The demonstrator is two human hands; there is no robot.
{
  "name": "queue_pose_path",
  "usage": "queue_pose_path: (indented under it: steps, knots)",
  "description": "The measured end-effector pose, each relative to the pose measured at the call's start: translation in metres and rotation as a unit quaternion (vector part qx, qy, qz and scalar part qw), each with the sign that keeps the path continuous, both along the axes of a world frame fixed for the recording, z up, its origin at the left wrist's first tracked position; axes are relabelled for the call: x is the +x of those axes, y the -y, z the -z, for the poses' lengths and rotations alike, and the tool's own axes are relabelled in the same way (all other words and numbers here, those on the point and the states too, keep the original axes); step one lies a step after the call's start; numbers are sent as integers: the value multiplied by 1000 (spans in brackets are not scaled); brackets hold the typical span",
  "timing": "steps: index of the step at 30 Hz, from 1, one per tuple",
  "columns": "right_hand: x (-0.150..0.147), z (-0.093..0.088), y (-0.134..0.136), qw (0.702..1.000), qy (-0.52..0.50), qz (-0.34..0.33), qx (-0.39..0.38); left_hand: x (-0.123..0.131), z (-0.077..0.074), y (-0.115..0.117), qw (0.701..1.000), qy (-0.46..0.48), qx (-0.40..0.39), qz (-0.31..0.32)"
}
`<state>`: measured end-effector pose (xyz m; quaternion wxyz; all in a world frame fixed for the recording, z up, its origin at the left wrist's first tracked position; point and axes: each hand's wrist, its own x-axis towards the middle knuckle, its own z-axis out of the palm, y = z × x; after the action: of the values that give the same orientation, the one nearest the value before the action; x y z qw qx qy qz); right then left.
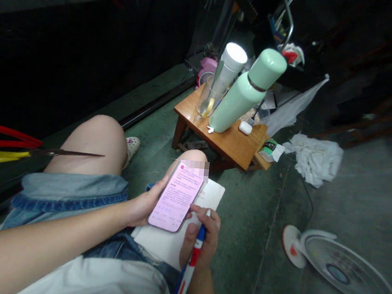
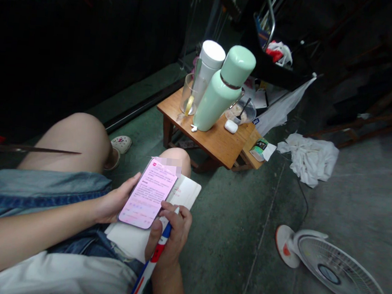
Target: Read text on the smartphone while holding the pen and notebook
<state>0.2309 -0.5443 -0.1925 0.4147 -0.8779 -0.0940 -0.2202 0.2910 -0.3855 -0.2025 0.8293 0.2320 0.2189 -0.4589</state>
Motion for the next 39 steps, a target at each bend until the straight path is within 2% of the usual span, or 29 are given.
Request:
queue_pose_path:
  steps: [6, 14, 39]
  knots:
    - [1, 1, -1, 1000, -2, 9, -3, 0, 4, 1, 1000, -1, -16, 1]
    - [0, 5, 0, 1000, -2, 12, 19, 0, 2, 1, 999, 25, -39, 1]
    - [-1, 12, 2, 999, -2, 10, 35, 0, 4, 1, 999, 24, -44, 5]
